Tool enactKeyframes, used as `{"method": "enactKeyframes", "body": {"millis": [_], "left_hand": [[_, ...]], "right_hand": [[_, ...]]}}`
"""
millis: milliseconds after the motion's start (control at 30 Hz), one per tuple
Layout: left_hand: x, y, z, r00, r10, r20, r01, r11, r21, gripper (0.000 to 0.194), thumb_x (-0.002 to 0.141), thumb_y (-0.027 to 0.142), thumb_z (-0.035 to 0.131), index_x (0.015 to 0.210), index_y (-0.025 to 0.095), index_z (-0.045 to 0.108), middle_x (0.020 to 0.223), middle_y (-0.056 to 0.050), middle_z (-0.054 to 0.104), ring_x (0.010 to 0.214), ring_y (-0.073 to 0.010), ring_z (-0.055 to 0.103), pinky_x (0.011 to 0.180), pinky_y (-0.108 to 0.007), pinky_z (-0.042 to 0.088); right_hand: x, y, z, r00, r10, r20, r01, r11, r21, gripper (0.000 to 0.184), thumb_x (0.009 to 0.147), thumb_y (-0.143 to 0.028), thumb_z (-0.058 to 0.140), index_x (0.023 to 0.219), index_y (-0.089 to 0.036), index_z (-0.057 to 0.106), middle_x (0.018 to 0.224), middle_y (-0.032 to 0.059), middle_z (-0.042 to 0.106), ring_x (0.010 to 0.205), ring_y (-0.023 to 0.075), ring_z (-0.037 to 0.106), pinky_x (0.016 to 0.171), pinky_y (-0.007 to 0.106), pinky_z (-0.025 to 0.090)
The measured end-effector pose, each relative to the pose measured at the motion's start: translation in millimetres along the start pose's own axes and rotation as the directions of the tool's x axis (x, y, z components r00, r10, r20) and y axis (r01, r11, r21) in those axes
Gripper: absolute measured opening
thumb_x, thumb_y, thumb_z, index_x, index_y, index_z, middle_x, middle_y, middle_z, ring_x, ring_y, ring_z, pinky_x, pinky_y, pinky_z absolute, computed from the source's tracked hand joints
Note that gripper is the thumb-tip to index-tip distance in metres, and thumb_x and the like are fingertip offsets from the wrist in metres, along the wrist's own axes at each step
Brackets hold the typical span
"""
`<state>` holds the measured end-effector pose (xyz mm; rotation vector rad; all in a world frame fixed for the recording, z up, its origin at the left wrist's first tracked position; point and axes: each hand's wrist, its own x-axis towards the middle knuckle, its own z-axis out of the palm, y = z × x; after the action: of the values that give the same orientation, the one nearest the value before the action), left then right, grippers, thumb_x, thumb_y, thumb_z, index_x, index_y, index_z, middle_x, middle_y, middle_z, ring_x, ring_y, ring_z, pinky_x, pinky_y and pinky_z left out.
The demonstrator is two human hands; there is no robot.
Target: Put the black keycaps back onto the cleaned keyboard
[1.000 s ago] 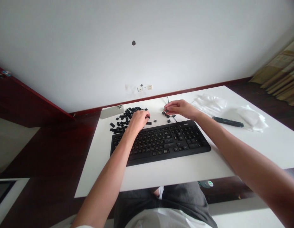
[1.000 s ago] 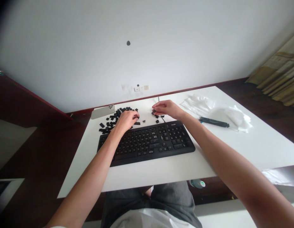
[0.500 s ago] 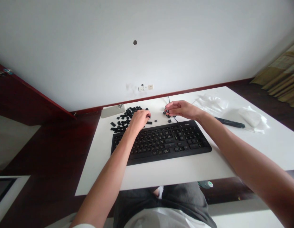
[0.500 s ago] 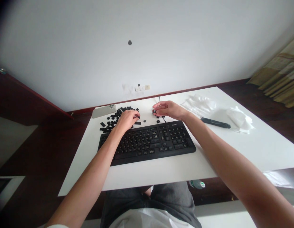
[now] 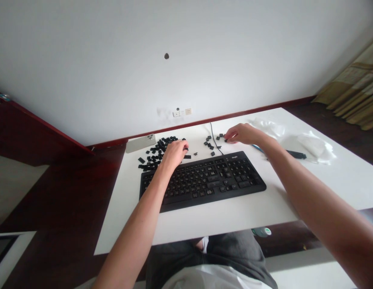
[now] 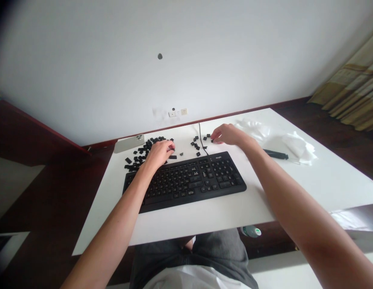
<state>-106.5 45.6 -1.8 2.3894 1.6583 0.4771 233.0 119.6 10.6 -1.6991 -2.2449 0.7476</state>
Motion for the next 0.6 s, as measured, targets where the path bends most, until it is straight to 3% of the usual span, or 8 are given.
{"method": "enactKeyframes", "body": {"millis": [133, 300, 600], "left_hand": [[0.4, -1.0, 0.6, 1.0, -0.027, 0.006, 0.027, 0.999, -0.035, 0.023, 0.094, 0.01, 0.073, 0.114, 0.021, 0.078, 0.114, -0.009, 0.079, 0.101, -0.0232, 0.076, 0.099, -0.034, 0.057], [-0.4, 1.3, -1.0, 1.0, -0.015, 0.009, 0.015, 1.0, 0.002, 0.018, 0.095, 0.013, 0.073, 0.111, 0.02, 0.078, 0.115, -0.009, 0.077, 0.101, -0.0228, 0.074, 0.098, -0.034, 0.056], [-1.2, 4.6, -2.5, 1.0, -0.026, 0.009, 0.025, 0.999, 0.024, 0.017, 0.095, 0.013, 0.073, 0.11, 0.019, 0.077, 0.114, -0.011, 0.079, 0.106, -0.0273, 0.075, 0.099, -0.038, 0.056]], "right_hand": [[0.9, 2.3, -0.7, 0.999, -0.04, 0.022, 0.041, 0.997, -0.066, 0.01, 0.081, -0.027, 0.08, 0.089, -0.027, 0.085, 0.086, 0.0015, 0.084, 0.083, 0.0227, 0.076, 0.075, 0.033, 0.056], [-0.4, 4.7, -0.2, 0.996, -0.059, 0.072, 0.068, 0.99, -0.127, 0.013, 0.078, -0.037, 0.085, 0.083, -0.025, 0.083, 0.085, 0.0042, 0.082, 0.077, 0.0225, 0.074, 0.066, 0.033, 0.053], [-0.7, 32.3, -21.8, 0.991, -0.08, 0.107, 0.098, 0.98, -0.175, 0.02, 0.079, -0.033, 0.085, 0.099, -0.027, 0.086, 0.097, 0.005, 0.084, 0.088, 0.0253, 0.077, 0.078, 0.037, 0.057]]}}
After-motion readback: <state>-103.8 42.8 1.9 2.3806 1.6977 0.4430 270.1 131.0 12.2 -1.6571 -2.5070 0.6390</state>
